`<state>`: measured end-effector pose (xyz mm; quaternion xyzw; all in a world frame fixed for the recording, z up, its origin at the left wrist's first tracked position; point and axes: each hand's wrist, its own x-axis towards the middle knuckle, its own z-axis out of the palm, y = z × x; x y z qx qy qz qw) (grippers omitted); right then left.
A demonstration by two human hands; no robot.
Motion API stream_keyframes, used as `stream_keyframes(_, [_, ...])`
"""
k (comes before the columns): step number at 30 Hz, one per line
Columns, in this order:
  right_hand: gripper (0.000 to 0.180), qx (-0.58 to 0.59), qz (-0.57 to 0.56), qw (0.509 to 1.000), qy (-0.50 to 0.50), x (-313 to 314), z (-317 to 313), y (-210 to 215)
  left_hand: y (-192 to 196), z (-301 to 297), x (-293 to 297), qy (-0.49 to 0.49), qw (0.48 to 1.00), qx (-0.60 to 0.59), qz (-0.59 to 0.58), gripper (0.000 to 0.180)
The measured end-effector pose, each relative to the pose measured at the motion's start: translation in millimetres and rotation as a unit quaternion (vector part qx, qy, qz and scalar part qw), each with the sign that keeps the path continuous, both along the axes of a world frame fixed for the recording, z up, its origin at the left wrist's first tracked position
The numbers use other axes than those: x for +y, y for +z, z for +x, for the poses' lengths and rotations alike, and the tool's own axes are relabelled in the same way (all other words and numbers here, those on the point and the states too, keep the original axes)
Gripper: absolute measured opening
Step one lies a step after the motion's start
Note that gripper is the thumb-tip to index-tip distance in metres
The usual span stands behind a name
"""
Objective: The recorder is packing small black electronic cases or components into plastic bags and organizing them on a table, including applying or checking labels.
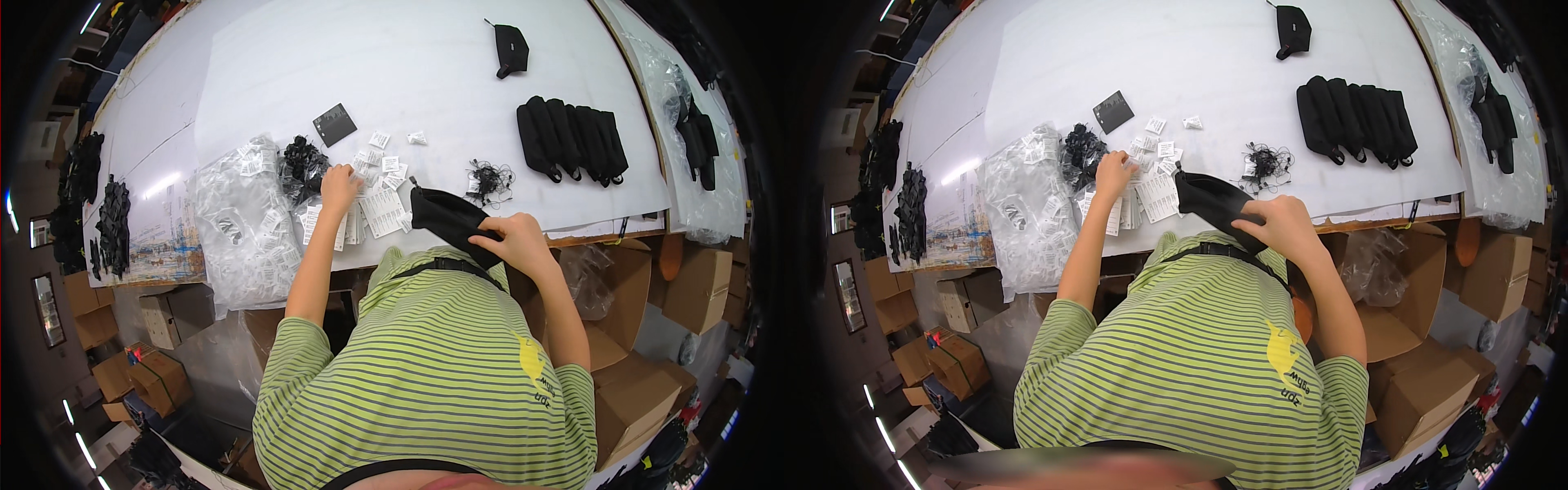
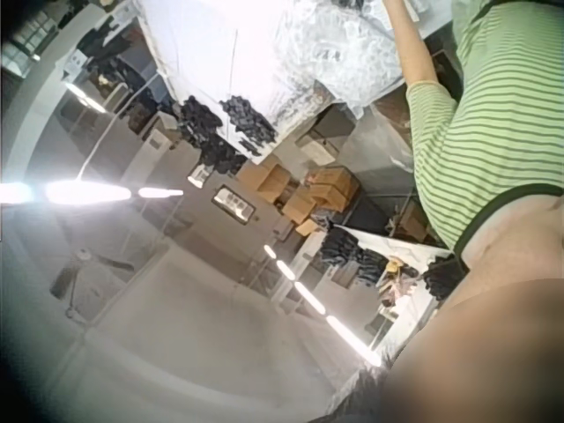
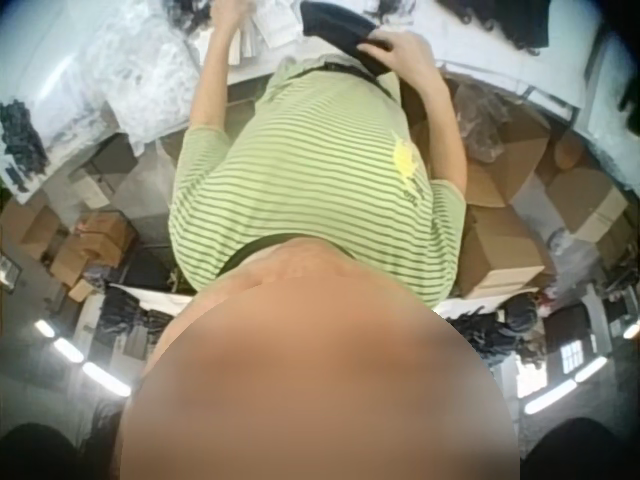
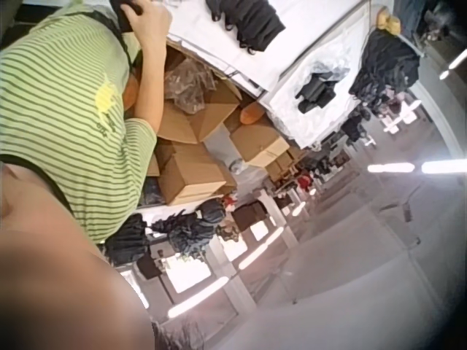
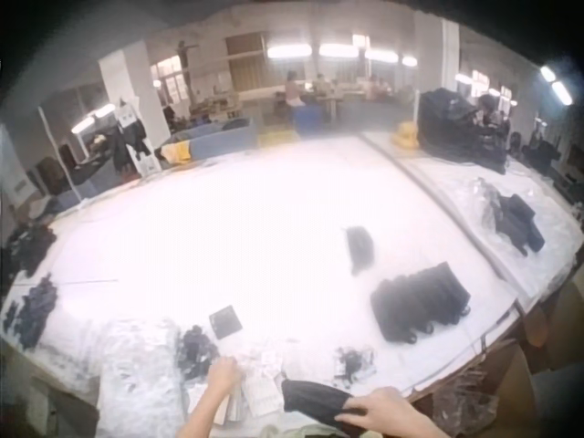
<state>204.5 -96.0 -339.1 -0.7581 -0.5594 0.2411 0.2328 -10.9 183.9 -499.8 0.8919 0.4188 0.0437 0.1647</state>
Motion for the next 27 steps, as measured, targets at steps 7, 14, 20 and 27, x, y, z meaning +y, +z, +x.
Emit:
stream_keyframes(7, [0.018, -0.108, 0.066, 0.992, 0.015, 10.0, -3.4, -10.8, 128.3, 48.9, -79.4, -0.060, 0.895, -0.420, -0.138, 0.013])
stream_keyframes(14, [0.018, -0.118, 0.167, 0.979, -0.017, 21.3, -14.9, 4.5, 143.3, 52.5, -106.6, -0.076, 0.920, -0.379, -0.060, 0.065])
stream_keyframes(20, [0.014, -0.030, 0.268, 0.960, -0.073, 32.0, -39.7, 13.2, 105.3, 49.0, -130.5, 0.173, 0.447, -0.575, -0.663, 0.048])
stream_keyframes(27, [0.031, 0.317, 0.154, 0.890, -0.290, 22.2, -43.9, -19.8, 113.8, 55.1, -127.7, 0.218, 0.392, -0.625, -0.639, 0.026])
